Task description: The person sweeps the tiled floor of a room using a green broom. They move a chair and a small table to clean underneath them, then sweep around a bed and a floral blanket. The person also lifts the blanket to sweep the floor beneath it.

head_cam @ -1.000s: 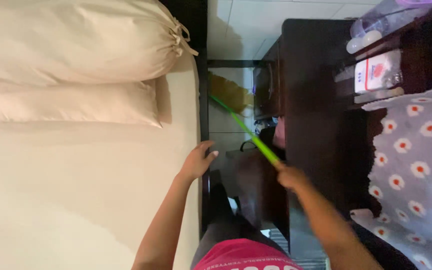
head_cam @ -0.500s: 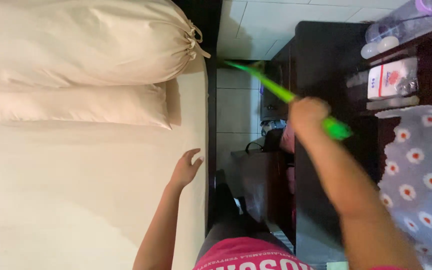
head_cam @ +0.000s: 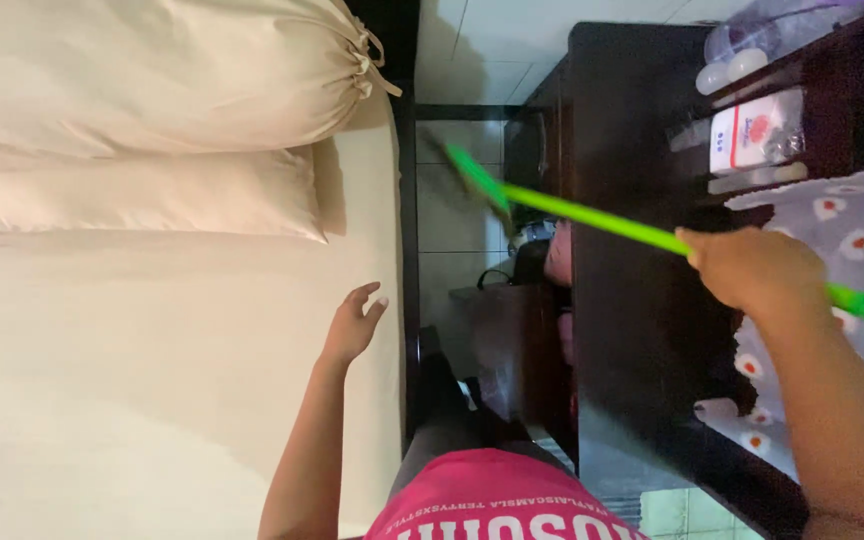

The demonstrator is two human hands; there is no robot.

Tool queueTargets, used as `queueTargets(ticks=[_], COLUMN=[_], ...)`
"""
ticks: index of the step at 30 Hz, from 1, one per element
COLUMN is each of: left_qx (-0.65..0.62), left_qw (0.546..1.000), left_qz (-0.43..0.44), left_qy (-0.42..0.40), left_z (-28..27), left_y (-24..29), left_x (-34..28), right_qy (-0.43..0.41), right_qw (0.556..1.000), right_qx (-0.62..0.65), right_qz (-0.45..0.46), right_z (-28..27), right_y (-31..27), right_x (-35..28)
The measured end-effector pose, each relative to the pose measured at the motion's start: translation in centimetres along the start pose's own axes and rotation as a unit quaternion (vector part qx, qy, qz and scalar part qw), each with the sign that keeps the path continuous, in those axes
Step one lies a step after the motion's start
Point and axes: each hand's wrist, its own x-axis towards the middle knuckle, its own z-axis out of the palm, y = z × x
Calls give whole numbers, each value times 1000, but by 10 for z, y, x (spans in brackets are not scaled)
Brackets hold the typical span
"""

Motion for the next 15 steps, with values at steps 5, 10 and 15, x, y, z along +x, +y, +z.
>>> queueTargets(ticks=[5, 10, 15], left_qx=[20, 22, 25], left_qw=[999, 999, 998], left_qz=[28, 32, 36], left_qy=[-10, 3, 36], left_z=[23, 37, 52], left_y=[11, -3, -21], left_x=[-10, -29, -63], right_qy=[58, -33, -82], right_qw=[989, 989, 986], right_qx=[130, 136, 72], right_qz=[42, 53, -129], right_z=[92, 163, 153], right_y=[-82, -182, -178], right_x=[119, 175, 119])
